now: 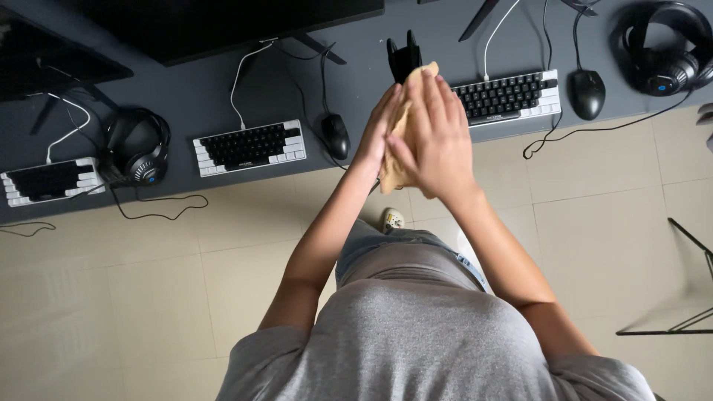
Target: The person wipes a computer keyboard, mouse, and headset with a cloth. They lift the keyboard to clean its underside and wipe the headset's ear cups and headband. The person repeats this cleaning process for multiple sets of computer peripherals on a long desk.
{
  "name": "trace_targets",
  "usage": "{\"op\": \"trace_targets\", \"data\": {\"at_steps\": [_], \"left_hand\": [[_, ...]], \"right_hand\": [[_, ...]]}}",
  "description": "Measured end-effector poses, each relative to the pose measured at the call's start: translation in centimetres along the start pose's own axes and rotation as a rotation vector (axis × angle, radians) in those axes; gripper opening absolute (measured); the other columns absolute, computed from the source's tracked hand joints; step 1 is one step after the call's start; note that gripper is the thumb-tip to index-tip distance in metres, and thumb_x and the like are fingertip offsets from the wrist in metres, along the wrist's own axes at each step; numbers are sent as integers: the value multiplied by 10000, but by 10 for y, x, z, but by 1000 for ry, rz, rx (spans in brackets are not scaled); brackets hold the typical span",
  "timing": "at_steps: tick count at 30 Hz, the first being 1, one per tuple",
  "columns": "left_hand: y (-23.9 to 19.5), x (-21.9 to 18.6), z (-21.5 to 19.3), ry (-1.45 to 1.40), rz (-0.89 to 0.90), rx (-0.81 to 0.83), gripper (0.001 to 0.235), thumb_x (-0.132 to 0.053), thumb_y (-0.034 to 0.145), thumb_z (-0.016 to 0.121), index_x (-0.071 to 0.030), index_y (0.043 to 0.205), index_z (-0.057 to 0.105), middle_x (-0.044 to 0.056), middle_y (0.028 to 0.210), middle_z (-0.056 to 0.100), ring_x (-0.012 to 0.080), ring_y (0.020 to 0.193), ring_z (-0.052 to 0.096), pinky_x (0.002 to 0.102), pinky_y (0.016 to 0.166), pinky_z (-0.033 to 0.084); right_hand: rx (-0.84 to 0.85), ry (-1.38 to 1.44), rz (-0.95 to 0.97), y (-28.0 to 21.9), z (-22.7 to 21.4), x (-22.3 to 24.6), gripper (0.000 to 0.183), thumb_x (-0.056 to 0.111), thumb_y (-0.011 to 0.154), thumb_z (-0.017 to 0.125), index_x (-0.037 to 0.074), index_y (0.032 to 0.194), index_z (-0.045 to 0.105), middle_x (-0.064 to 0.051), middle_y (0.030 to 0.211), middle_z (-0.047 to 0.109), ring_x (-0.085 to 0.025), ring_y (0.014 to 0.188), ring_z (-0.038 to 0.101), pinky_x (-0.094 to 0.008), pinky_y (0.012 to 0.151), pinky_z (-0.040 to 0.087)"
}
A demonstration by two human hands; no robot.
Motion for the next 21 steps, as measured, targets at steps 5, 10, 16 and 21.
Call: {"op": "trace_targets", "data": {"at_steps": [5,10,16,21], "left_hand": [[-6,-15,-1,-256,-176,-144,650,-508,976,595,-42,1424,527,156,1353,596,254,1188,643,395,992,548],[-3,0,-7,-118,-3,-182,604,-478,1031,583,-5,1405,544,122,1332,592,193,1172,614,345,982,524],[-24,6,7,17,67,-142,613,-525,1120,415,17,1354,578,128,1274,640,193,1154,633,344,992,522],[-38,10,9,364,118,-113,672,-591,1077,265,-61,1341,583,97,1288,673,171,1197,649,317,1010,511]], "right_hand": [[86,-141,-366,-24,6,-2,624,267,936,720,56,1496,545,-152,1575,457,-393,1484,379,-606,1210,249],[154,-52,-325,-48,19,-41,577,123,903,687,186,1472,617,-6,1567,548,-259,1519,448,-530,1285,274],[38,41,-174,-17,3,-7,519,113,964,617,47,1478,594,-119,1577,501,-349,1508,405,-577,1248,271],[27,98,-124,-2,4,-5,453,88,1027,560,15,1475,568,-168,1616,469,-395,1559,337,-564,1279,296]]}}
Point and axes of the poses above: each hand's wrist, its own y-axis towards the middle knuckle, its own z-axis out of the palm, x = y × z, the point moved 2 cm from there along y, towards the middle knuckle
